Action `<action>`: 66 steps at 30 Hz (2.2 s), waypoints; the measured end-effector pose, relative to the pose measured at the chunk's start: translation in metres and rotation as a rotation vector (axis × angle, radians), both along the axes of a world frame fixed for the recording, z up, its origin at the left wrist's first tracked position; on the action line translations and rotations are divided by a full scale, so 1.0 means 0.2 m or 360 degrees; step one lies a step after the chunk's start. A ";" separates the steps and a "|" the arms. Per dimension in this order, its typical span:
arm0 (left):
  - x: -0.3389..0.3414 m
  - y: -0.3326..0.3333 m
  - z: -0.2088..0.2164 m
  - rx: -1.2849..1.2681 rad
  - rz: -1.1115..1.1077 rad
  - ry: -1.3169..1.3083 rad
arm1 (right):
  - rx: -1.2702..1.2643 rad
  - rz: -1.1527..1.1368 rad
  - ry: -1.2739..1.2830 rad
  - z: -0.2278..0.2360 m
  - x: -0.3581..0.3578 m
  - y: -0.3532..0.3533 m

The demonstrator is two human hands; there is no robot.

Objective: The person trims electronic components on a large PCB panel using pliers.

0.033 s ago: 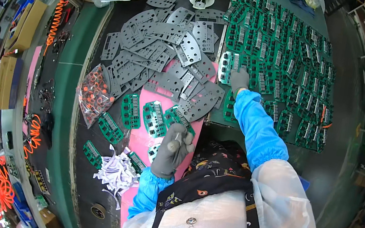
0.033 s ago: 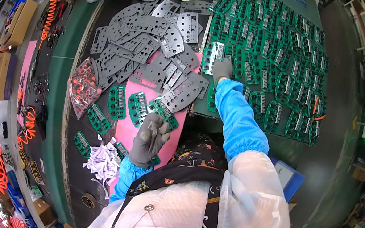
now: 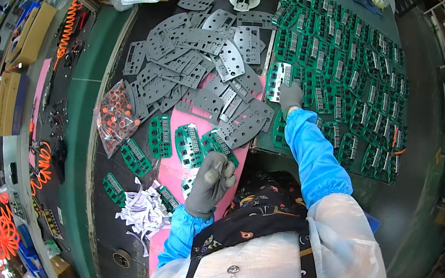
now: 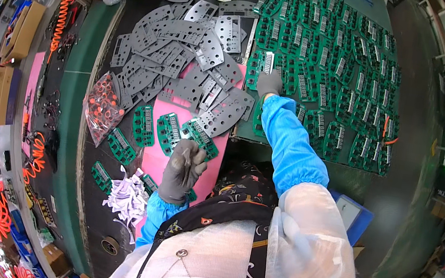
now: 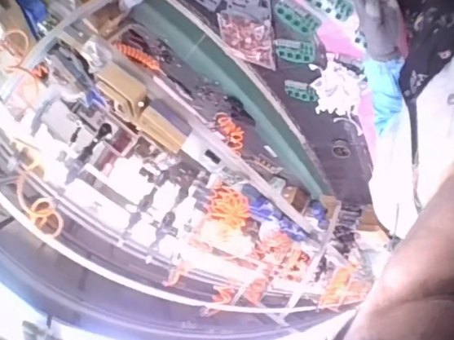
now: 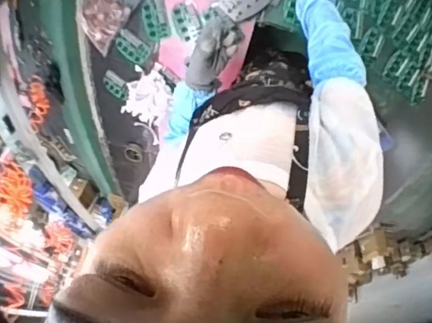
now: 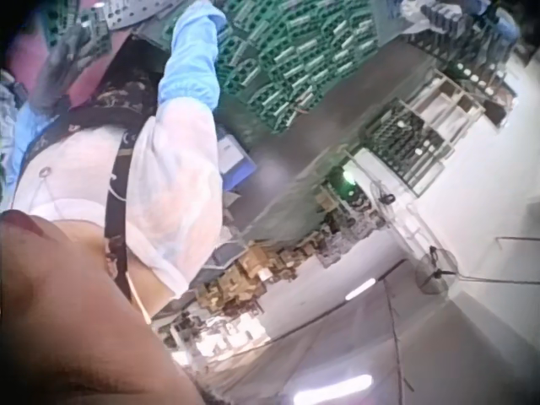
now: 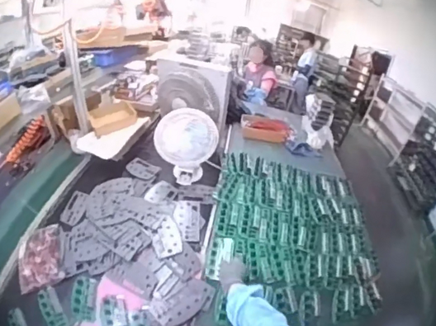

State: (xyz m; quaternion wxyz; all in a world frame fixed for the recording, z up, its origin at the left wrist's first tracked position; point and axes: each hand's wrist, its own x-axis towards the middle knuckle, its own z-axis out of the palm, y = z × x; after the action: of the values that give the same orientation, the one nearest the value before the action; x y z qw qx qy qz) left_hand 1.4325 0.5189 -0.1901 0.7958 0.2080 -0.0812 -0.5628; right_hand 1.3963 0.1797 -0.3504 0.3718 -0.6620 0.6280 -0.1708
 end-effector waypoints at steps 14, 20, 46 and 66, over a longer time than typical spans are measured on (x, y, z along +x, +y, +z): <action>-0.13 -0.19 0.08 0.0260 -0.0139 -0.0005 | -0.0359 0.0527 -0.0097 0.46 -0.15 0.21; -0.33 -0.41 -0.03 0.0157 -0.0544 0.0474 | -0.0155 0.0574 -0.0367 0.59 -0.92 0.59; -1.80 -1.18 -0.33 0.1635 -0.1826 -0.1141 | 0.0878 -0.0183 0.0198 -0.83 -2.84 0.33; -1.70 -1.18 -0.52 0.2063 -0.1110 -0.1406 | 0.1183 -0.1458 -0.0032 -1.27 -2.52 -0.41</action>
State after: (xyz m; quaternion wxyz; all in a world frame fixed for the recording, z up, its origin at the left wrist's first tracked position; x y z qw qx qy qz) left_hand 1.0933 0.2838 -0.2938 0.1969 0.7849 -0.1053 -0.5780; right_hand 0.8914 0.0972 -0.6050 0.4731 -0.1470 0.8641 -0.0888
